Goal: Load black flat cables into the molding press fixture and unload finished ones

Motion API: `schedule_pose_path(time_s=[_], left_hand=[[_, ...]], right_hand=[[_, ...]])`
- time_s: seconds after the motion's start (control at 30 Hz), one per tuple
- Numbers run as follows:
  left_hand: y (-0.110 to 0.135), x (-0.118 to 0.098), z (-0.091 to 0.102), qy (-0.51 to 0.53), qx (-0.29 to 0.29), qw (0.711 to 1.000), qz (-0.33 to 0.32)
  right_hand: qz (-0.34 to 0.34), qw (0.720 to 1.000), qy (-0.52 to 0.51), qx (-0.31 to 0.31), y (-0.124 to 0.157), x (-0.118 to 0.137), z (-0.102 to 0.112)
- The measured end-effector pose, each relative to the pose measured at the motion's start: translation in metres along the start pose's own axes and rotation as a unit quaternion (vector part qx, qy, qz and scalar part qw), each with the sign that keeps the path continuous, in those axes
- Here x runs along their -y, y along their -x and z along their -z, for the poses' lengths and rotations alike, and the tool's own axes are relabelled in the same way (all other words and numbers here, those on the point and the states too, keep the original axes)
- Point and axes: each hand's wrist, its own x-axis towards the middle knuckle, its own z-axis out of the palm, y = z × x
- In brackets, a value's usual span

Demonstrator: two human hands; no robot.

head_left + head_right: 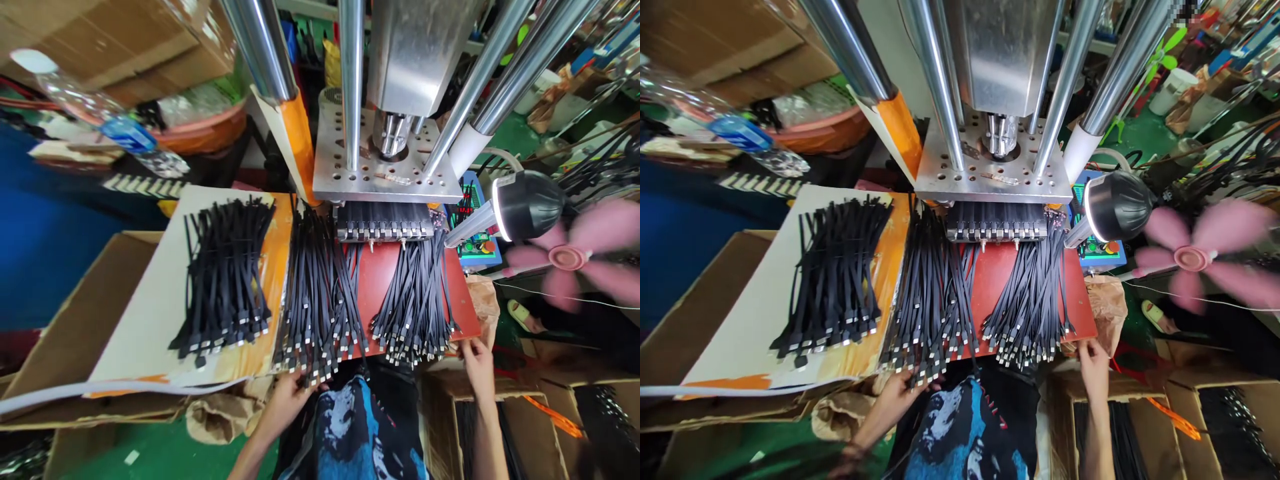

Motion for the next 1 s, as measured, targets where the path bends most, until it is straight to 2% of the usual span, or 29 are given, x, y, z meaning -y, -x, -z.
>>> schedule_pose_path(time_s=[0.07,0.13,0.17,0.23,0.3,0.4,0.53,0.7,0.8,1.0], left_hand=[[0.012,-0.009,-0.002,0.046,0.030,0.998,0.019],[0.022,-0.021,-0.006,0.101,0.032,0.994,0.037],[0.026,-0.027,-0.008,0.127,0.029,0.990,0.046],[0.030,-0.040,-0.010,0.156,0.031,0.986,0.054],[0.030,-0.050,-0.008,0.162,0.051,0.984,0.058],[0.028,-0.058,-0.005,0.167,0.071,0.982,0.060],[0.029,-0.056,-0.008,0.186,0.056,0.979,0.064],[0.037,-0.041,-0.014,0.215,0.048,0.974,0.057],[0.037,-0.031,-0.014,0.240,0.068,0.967,0.055],[0.027,-0.022,-0.014,0.211,0.072,0.974,0.041]], right_hand=[[0.019,0.996,0.000,-0.084,-0.007,0.014,0.021],[0.056,0.985,-0.010,-0.165,-0.015,0.032,0.031],[0.078,0.979,-0.016,-0.188,-0.018,0.042,0.031],[0.114,0.974,-0.021,-0.196,-0.025,0.066,0.022],[0.137,0.976,-0.018,-0.168,-0.033,0.089,0.004],[0.150,0.985,-0.009,-0.087,-0.049,0.117,-0.028],[0.147,0.989,0.013,-0.008,-0.068,0.127,-0.055],[0.146,0.989,0.026,0.013,-0.075,0.115,-0.057],[0.156,0.987,0.031,0.006,-0.074,0.112,-0.056],[0.177,0.982,0.059,0.002,-0.074,0.114,-0.059]])
